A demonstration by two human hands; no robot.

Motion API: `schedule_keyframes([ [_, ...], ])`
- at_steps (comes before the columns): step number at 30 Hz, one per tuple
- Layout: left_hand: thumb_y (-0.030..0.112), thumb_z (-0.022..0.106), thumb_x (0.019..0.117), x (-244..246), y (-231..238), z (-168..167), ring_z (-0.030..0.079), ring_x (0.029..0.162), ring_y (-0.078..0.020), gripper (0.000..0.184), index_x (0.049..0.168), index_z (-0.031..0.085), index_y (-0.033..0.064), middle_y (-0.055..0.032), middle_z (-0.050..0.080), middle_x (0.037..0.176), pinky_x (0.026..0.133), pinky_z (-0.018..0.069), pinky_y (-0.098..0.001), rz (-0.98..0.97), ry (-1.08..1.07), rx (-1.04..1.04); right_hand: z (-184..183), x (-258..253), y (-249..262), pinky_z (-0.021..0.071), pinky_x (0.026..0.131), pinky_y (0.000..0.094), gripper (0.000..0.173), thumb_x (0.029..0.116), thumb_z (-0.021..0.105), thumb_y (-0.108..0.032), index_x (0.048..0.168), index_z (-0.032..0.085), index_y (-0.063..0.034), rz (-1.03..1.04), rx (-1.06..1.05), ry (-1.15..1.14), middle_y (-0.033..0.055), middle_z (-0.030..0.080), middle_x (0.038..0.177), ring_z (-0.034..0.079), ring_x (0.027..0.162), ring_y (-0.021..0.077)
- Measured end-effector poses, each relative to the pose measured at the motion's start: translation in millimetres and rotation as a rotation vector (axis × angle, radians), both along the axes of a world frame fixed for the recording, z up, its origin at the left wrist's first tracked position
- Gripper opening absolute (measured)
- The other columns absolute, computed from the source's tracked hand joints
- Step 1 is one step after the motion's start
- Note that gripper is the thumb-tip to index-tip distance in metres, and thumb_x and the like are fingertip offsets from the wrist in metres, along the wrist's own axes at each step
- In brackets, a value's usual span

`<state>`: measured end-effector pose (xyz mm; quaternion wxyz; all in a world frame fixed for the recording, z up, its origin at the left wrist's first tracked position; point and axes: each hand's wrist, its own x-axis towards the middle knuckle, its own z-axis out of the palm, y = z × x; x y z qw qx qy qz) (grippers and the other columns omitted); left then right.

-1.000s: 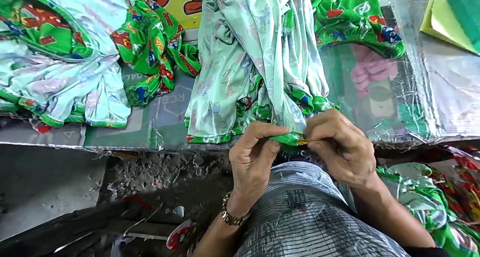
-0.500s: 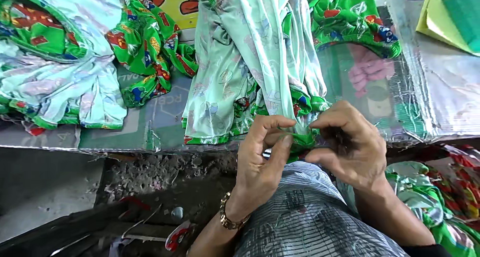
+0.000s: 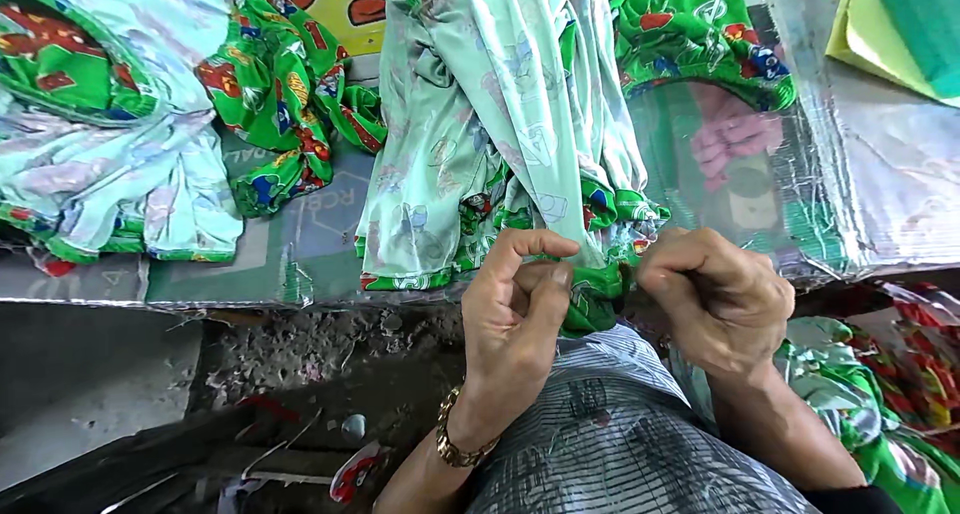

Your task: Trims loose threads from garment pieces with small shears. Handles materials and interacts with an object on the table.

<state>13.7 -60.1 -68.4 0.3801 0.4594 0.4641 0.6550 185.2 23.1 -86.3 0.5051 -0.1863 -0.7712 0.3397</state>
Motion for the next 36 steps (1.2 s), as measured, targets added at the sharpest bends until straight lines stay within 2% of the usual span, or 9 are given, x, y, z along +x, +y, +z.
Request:
schedule_keyframes([
  [4, 0.001, 0.056, 0.0997, 4, 0, 2, 0.058, 0.065, 0.0009, 0.021, 0.119, 0.061, 0.0066, 0.0039, 0.063, 0.078, 0.063, 0.0528, -0.0151, 0.023, 0.131, 0.061, 6, -1, -2, 0.0461, 0.064, 0.0104, 0.025, 0.0983, 0.071, -0.031, 0.101, 0.061, -0.0078, -0.001, 0.068, -0.068, -0.0026, 0.057, 0.085, 0.054, 0.072, -0.0029],
  [6, 0.001, 0.057, 0.1002, 6, 0, 2, 0.061, 0.069, -0.0003, 0.021, 0.121, 0.060, 0.0028, 0.0022, 0.066, 0.082, 0.065, 0.0547, -0.0159, 0.034, 0.221, 0.085, 7, -5, -5, 0.0472, 0.065, 0.0140, 0.023, 0.0942, 0.075, -0.023, 0.106, 0.064, -0.0069, -0.061, 0.158, -0.171, 0.0016, 0.061, 0.088, 0.057, 0.075, 0.0024],
  [10, 0.000, 0.061, 0.0981, 6, 0, 1, 0.065, 0.073, -0.0024, 0.029, 0.127, 0.060, 0.0009, 0.0001, 0.069, 0.086, 0.068, 0.0573, -0.0174, 0.059, 0.303, 0.084, 6, -9, -5, 0.0505, 0.068, 0.0130, 0.008, 0.0991, 0.066, -0.011, 0.097, 0.068, -0.0041, -0.055, 0.122, -0.120, 0.0012, 0.065, 0.084, 0.061, 0.076, 0.0006],
  [14, 0.000, 0.062, 0.0971, 6, 1, 0, 0.064, 0.074, -0.0016, 0.020, 0.116, 0.061, 0.0048, 0.0013, 0.067, 0.090, 0.067, 0.0560, -0.0164, 0.073, 0.265, 0.077, 4, -6, -3, 0.0552, 0.062, 0.0114, 0.009, 0.1005, 0.065, -0.014, 0.096, 0.066, -0.0066, 0.109, -0.186, 0.006, -0.0049, 0.067, 0.084, 0.063, 0.071, -0.0033],
  [17, 0.001, 0.062, 0.0977, 6, 2, -1, 0.064, 0.078, -0.0017, 0.017, 0.112, 0.060, 0.0089, 0.0027, 0.066, 0.096, 0.070, 0.0569, -0.0175, 0.069, 0.192, 0.080, 3, -4, -3, 0.0563, 0.061, 0.0125, 0.006, 0.0996, 0.067, -0.012, 0.097, 0.066, -0.0066, 0.129, -0.229, 0.045, -0.0044, 0.068, 0.085, 0.064, 0.070, -0.0019],
  [24, 0.001, 0.060, 0.0987, 8, 2, -4, 0.064, 0.079, -0.0014, 0.015, 0.109, 0.059, 0.0117, 0.0033, 0.064, 0.094, 0.071, 0.0570, -0.0171, 0.049, 0.142, 0.107, 4, 2, -3, 0.0480, 0.058, 0.0090, 0.016, 0.1062, 0.058, -0.022, 0.096, 0.059, -0.0092, 0.203, -0.256, 0.052, -0.0055, 0.058, 0.080, 0.055, 0.067, -0.0052],
  [29, 0.003, 0.057, 0.0997, 6, 2, -6, 0.061, 0.079, -0.0003, 0.010, 0.106, 0.065, 0.0040, 0.0006, 0.065, 0.092, 0.069, 0.0537, -0.0149, -0.015, 0.318, 0.103, 7, 4, 1, 0.0475, 0.061, 0.0088, 0.013, 0.1031, 0.062, -0.018, 0.095, 0.060, -0.0084, 0.110, -0.167, 0.006, -0.0056, 0.058, 0.081, 0.055, 0.070, -0.0054],
  [33, 0.017, 0.071, 0.0970, 9, 2, -6, 0.065, 0.086, -0.0027, 0.015, 0.107, 0.071, 0.0064, 0.0007, 0.069, 0.097, 0.074, 0.0561, -0.0199, -0.061, 0.569, 0.094, 13, 4, 5, 0.0479, 0.062, 0.0087, 0.013, 0.1009, 0.064, -0.016, 0.092, 0.059, -0.0075, 0.040, -0.052, -0.068, -0.0048, 0.058, 0.080, 0.056, 0.071, -0.0050],
  [36, 0.008, 0.068, 0.0969, 8, 5, -6, 0.064, 0.081, -0.0025, 0.006, 0.099, 0.072, 0.0046, -0.0002, 0.069, 0.091, 0.070, 0.0547, -0.0181, -0.026, 0.594, 0.112, 16, 4, 6, 0.0461, 0.063, 0.0084, 0.013, 0.0995, 0.064, -0.013, 0.090, 0.060, -0.0061, 0.013, 0.039, -0.140, -0.0033, 0.057, 0.079, 0.055, 0.072, -0.0045],
])
